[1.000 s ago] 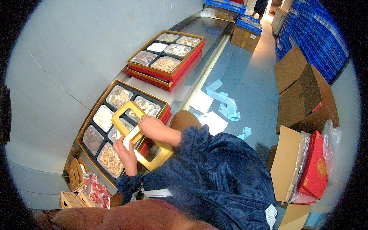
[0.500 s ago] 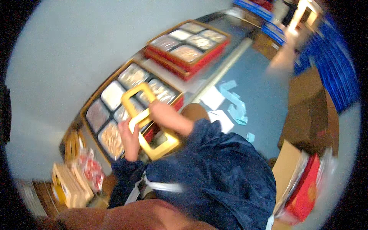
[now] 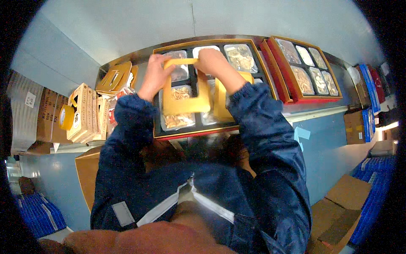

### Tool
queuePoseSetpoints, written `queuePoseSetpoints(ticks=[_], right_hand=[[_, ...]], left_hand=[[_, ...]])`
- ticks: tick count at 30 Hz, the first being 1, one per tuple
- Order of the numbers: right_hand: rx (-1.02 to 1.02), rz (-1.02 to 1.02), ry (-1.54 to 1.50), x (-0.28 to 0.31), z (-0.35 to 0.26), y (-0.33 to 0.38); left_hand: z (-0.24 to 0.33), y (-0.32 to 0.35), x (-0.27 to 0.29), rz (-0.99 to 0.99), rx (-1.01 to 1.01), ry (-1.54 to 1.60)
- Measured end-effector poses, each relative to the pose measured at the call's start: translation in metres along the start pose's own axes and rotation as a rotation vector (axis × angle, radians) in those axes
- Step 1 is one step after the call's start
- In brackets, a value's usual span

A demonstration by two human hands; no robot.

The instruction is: The person assembles a multi-compartment gift box by placing gold cardboard inserts over individual food containers. The person repeatedly picks up inserts, aligns them over the compartments, and presses them into place. The person also wipes the box surface with a green cloth.

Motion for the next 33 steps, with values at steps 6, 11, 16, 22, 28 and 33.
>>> queuePoseSetpoints(ticks=[6, 11, 16, 22, 28, 33], right_hand=[[-0.111, -0.22, -0.19, -0.047, -0.016, -0.124], [-0.086, -0.243, -0.275, -0.085, -0.009, -0.173], [-0.039, -0.193, -0.205, -0.097, -0.014, -0.188], [0.039, 0.048, -0.031, -0.11, -0.018, -0.182], [-0.084, 0.132, -0.077, -0.112, -0.02, -0.166], [-0.124, 0.095, -0.026, -0.094, -0.037, -0.136]], left_hand=[[-0.117, -0.054, -0.019, -0.175, 0.165, 0.017], [-0.155, -0.067, -0.043, -0.335, 0.189, -0.13], [-0.167, -0.081, -0.05, -0.471, 0.243, -0.284], [-0.14, -0.076, -0.052, -0.495, 0.248, -0.441], [-0.115, -0.053, -0.062, -0.251, 0.184, -0.558], [-0.113, -0.049, -0.066, -0.192, 0.138, -0.627]])
Point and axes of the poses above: each hand's wrist, its own y-axis away from the middle knuckle, its own x-axis out of the back of the hand, z = x × y, the point moved 1 cm from there along -y, towards the middle knuckle, and after that the axes turned 11 degrees about -x, right-handed, at the moved point
